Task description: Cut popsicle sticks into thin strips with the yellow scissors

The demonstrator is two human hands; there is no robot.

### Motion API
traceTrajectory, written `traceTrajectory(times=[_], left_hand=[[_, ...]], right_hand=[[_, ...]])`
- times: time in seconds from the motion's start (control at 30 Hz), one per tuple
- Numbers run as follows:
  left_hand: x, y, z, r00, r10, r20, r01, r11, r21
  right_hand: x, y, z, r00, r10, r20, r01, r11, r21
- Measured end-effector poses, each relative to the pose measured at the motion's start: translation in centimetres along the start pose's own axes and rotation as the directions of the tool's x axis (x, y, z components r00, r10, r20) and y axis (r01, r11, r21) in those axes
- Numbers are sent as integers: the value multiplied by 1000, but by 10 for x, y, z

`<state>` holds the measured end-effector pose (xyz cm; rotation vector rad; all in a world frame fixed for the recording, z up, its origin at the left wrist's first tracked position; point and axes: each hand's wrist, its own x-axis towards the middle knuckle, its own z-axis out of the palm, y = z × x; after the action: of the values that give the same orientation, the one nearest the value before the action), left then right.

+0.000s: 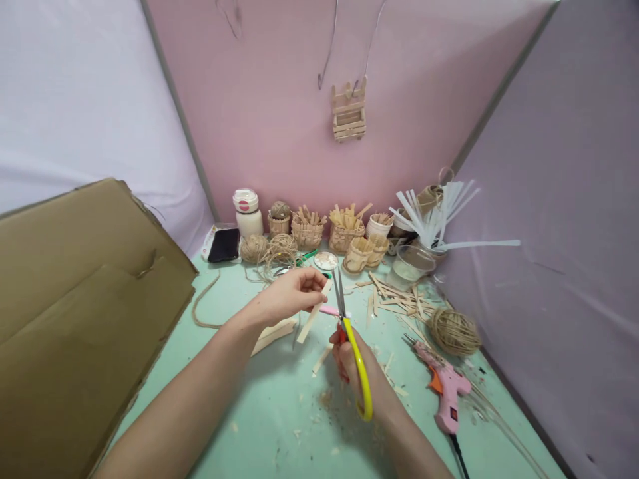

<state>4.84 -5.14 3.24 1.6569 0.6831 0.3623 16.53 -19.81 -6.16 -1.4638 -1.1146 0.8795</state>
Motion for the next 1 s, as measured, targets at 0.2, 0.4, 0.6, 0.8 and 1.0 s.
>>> traceTrajectory(times=[0.2,0.4,0.6,0.8,1.0], left_hand=[[2,-6,5,999,1,52,-1,1000,8],[3,-9,6,998,-7,68,7,1000,-2],[3,-8,11,997,-19,72,24,997,-74],[3,-10,15,996,-13,83,23,992,-126],[4,-11,16,997,-20,72,29,992,-127]], right_hand=[[0,-3,-2,993,48,107,-43,998,-48],[-1,-7,-2,990,75,121,-68,996,-62],[0,2,0,992,88,95,-82,994,-66],[0,8,0,992,90,88,-83,994,-76],[-1,1,0,991,110,81,-102,990,-97]])
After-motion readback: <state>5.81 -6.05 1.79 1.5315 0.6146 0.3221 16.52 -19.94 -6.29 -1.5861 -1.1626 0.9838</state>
